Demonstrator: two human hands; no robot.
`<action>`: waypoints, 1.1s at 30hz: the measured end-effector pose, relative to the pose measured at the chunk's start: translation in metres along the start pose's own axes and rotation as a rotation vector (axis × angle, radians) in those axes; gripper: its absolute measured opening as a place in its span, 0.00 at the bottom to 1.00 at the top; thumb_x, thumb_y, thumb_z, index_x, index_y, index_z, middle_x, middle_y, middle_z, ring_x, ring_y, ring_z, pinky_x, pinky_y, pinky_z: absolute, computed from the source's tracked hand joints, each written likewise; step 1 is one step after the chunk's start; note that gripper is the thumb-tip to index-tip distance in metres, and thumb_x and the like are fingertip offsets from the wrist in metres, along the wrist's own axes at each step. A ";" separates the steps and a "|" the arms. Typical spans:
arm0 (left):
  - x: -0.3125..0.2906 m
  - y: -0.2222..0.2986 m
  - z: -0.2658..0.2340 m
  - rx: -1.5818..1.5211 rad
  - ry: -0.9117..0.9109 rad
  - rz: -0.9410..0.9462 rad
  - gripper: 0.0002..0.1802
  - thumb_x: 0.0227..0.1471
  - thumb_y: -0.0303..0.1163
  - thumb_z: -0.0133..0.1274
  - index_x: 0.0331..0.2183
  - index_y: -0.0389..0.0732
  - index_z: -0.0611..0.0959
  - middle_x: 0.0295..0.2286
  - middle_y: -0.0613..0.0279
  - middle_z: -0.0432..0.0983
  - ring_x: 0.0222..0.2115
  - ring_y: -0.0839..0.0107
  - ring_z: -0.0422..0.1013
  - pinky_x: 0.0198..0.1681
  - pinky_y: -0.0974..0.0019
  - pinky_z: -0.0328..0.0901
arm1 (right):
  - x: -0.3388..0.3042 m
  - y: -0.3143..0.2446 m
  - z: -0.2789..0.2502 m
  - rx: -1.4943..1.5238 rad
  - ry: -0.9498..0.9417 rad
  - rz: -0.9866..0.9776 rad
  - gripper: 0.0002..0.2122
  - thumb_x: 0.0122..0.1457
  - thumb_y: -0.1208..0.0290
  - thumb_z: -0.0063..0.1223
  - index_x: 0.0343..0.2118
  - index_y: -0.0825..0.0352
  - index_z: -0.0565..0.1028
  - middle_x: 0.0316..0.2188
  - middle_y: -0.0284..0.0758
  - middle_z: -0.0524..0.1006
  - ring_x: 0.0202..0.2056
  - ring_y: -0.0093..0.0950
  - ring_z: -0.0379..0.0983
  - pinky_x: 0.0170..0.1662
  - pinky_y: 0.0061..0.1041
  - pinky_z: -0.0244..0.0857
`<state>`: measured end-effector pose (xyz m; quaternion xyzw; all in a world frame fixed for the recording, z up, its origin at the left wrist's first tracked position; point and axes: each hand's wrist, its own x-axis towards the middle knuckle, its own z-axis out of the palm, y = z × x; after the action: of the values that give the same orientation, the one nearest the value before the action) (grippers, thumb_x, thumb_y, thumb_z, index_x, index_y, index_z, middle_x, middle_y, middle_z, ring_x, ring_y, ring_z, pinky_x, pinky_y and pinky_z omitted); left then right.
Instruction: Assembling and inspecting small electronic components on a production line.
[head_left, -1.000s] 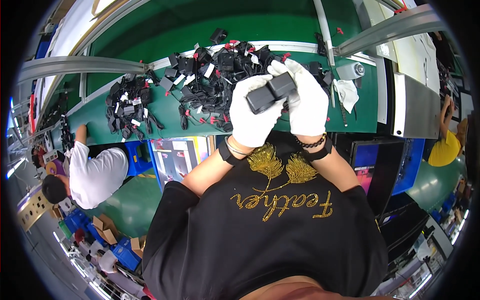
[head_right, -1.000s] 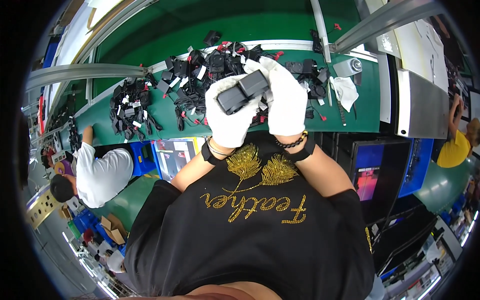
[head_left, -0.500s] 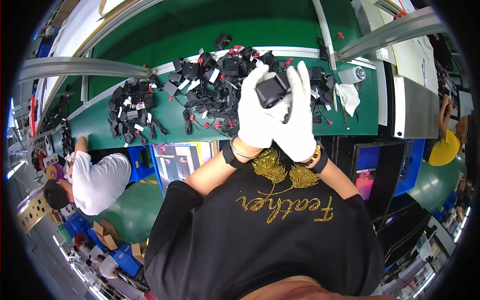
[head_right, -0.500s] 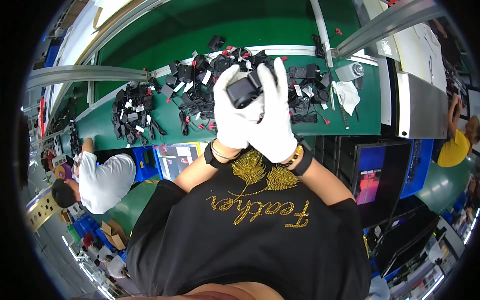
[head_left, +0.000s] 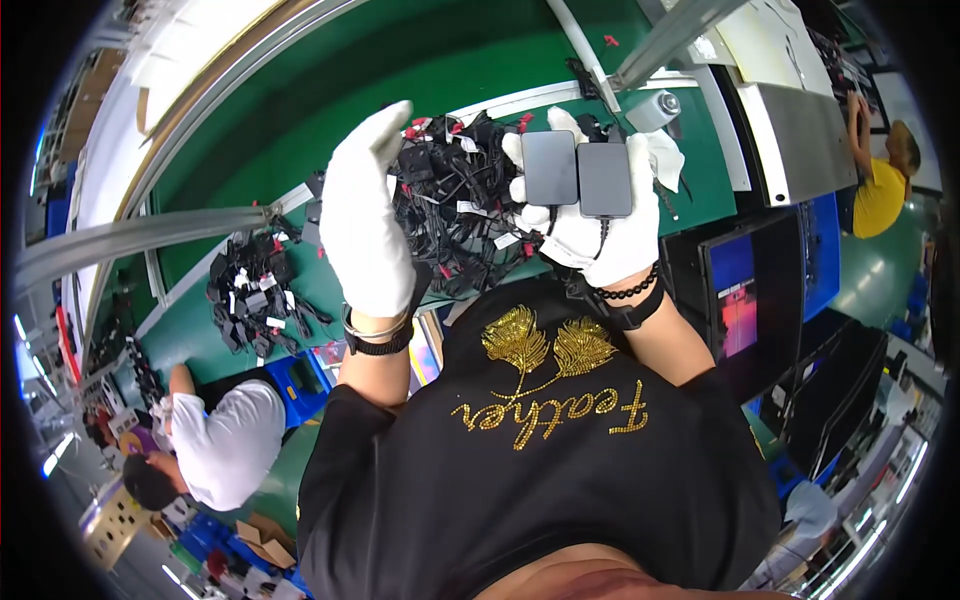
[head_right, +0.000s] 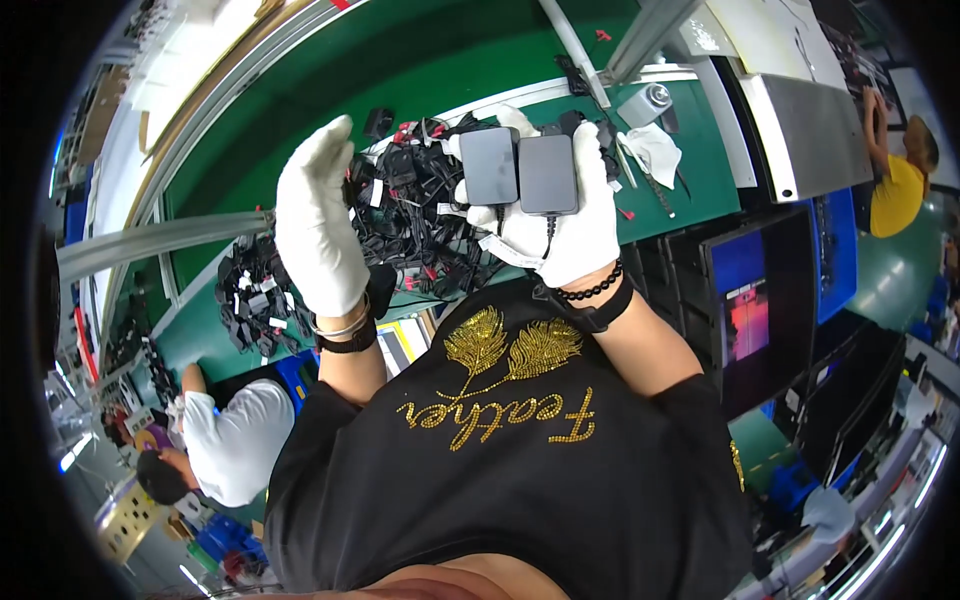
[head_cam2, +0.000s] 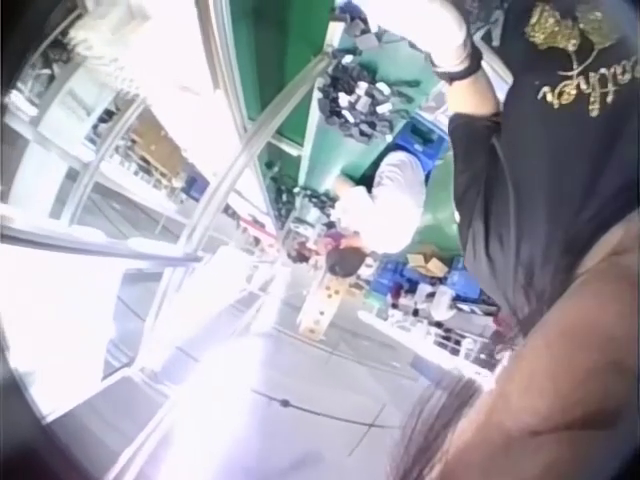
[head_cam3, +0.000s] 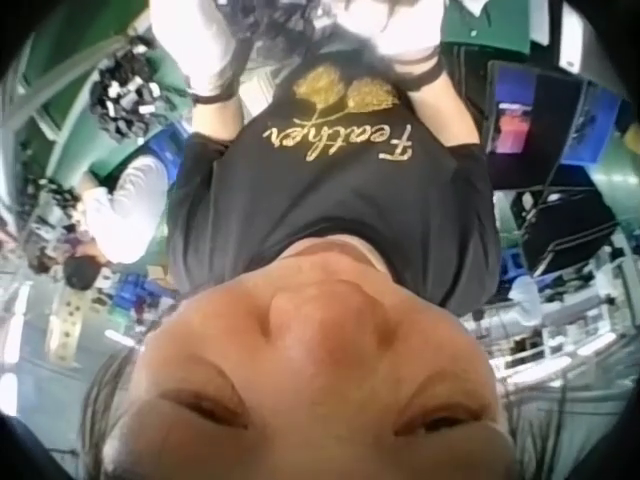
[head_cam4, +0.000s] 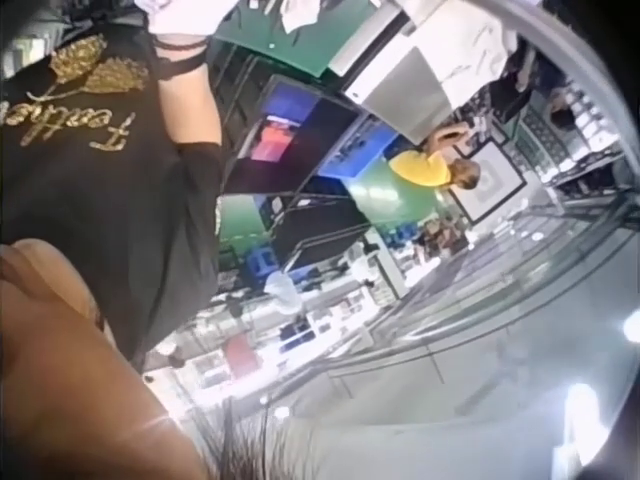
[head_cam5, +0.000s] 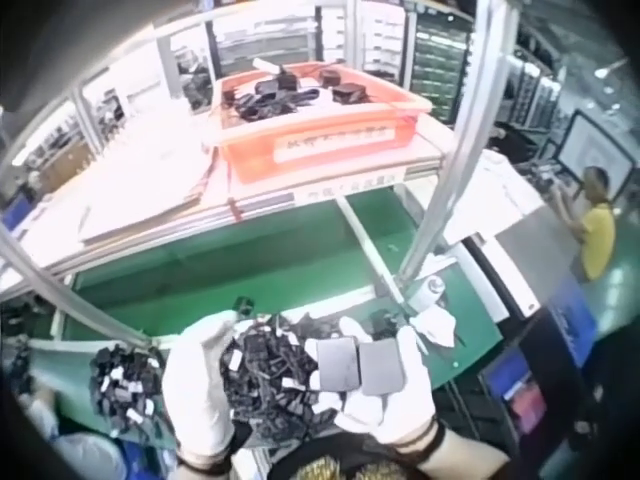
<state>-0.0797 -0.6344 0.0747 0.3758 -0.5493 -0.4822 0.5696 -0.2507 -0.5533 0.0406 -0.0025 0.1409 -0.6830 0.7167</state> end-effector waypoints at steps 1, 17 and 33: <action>0.003 0.000 0.004 0.164 -0.126 0.112 0.18 0.61 0.35 0.37 0.41 0.35 0.79 0.42 0.55 0.74 0.45 0.64 0.69 0.51 0.65 0.62 | -0.001 0.000 0.000 -0.019 -0.070 -0.009 0.34 0.57 0.36 0.31 0.56 0.61 0.62 0.51 0.50 0.66 0.40 0.41 0.70 0.38 0.34 0.68; -0.017 -0.047 0.130 0.809 -0.911 0.503 0.11 0.53 0.36 0.47 0.36 0.41 0.79 0.22 0.57 0.74 0.24 0.64 0.72 0.25 0.63 0.66 | -0.062 -0.012 -0.041 0.018 -0.016 -0.047 0.27 0.62 0.44 0.30 0.56 0.60 0.60 0.51 0.33 0.67 0.44 0.29 0.70 0.44 0.30 0.69; -0.123 -0.037 0.190 0.027 -0.657 -0.230 0.24 0.45 0.26 0.58 0.45 0.37 0.69 0.42 0.57 0.68 0.44 0.71 0.66 0.49 0.66 0.61 | -0.117 -0.104 -0.059 0.047 0.235 -0.207 0.27 0.59 0.40 0.34 0.48 0.59 0.67 0.37 0.32 0.73 0.28 0.24 0.73 0.21 0.21 0.68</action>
<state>-0.2643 -0.5057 0.0288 0.2674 -0.6638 -0.6312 0.2992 -0.3677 -0.4342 0.0276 0.0795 0.2066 -0.7519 0.6210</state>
